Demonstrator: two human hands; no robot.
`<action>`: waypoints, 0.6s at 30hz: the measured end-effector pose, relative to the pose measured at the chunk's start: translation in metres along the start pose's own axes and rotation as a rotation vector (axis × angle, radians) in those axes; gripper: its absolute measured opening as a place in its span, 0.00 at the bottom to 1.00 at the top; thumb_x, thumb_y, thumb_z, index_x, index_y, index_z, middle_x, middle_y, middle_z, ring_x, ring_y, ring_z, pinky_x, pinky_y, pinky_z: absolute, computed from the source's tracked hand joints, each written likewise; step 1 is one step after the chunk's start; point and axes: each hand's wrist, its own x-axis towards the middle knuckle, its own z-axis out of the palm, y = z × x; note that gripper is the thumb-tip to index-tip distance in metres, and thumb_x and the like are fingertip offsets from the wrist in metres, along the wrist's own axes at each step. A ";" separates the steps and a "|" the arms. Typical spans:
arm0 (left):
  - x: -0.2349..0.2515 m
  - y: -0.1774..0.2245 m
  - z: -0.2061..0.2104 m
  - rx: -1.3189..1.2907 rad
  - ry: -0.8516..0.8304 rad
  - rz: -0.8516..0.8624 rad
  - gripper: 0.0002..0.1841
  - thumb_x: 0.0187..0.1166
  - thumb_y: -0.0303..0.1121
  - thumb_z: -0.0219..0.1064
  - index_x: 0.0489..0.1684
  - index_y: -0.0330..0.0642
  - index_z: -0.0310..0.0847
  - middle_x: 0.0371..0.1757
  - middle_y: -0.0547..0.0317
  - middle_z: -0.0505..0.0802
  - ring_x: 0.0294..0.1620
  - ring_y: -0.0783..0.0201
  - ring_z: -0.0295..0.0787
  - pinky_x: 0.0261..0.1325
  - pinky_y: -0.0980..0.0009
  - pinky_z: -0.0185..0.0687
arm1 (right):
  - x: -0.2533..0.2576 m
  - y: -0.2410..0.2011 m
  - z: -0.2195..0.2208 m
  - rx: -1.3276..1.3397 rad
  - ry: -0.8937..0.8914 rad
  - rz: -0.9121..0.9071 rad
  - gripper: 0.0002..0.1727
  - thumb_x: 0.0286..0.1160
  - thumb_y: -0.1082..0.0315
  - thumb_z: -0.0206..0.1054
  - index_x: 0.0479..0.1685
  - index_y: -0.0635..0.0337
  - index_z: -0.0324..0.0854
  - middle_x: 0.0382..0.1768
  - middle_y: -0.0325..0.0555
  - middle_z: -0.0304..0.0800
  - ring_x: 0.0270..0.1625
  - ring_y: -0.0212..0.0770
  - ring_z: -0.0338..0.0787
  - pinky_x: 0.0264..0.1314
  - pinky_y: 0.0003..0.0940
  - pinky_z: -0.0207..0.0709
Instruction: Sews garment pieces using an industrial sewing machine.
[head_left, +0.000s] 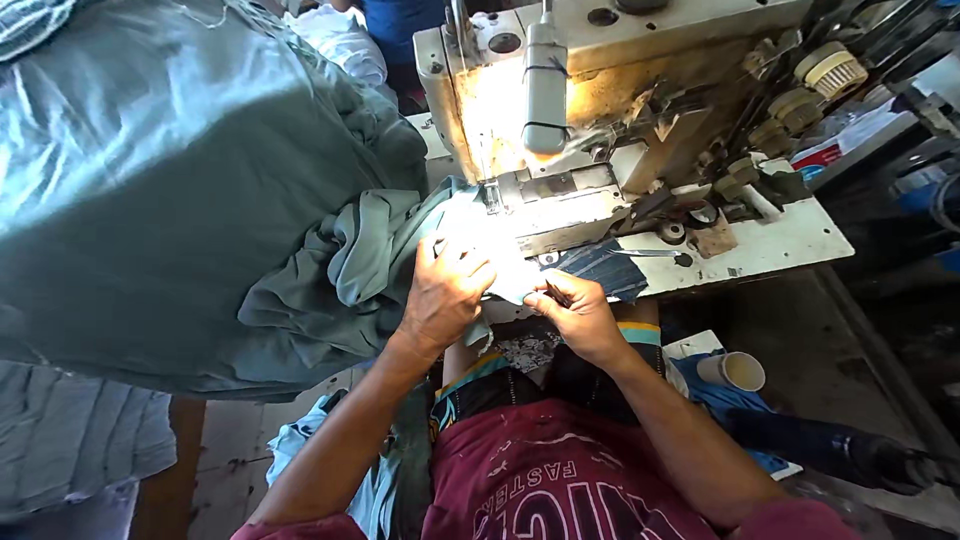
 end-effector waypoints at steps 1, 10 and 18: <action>0.002 -0.002 -0.001 0.010 -0.011 0.002 0.06 0.72 0.27 0.66 0.34 0.48 0.90 0.50 0.60 0.94 0.57 0.50 0.85 0.74 0.40 0.63 | 0.002 0.000 0.000 0.000 0.005 0.008 0.04 0.77 0.72 0.72 0.40 0.64 0.90 0.35 0.43 0.89 0.32 0.32 0.85 0.37 0.26 0.83; 0.022 -0.028 -0.006 0.066 -0.031 -0.024 0.10 0.69 0.23 0.66 0.41 0.45 0.93 0.55 0.53 0.94 0.63 0.43 0.84 0.81 0.34 0.57 | 0.042 0.011 0.007 -0.024 0.032 -0.085 0.03 0.78 0.72 0.71 0.40 0.63 0.87 0.30 0.42 0.85 0.25 0.32 0.79 0.27 0.28 0.76; 0.019 -0.029 -0.026 -0.057 -0.201 -0.187 0.23 0.59 0.29 0.77 0.59 0.47 0.90 0.73 0.50 0.85 0.76 0.42 0.77 0.75 0.36 0.67 | 0.054 -0.004 0.004 -0.028 -0.025 -0.109 0.05 0.78 0.76 0.70 0.48 0.65 0.87 0.37 0.45 0.91 0.33 0.32 0.87 0.36 0.28 0.85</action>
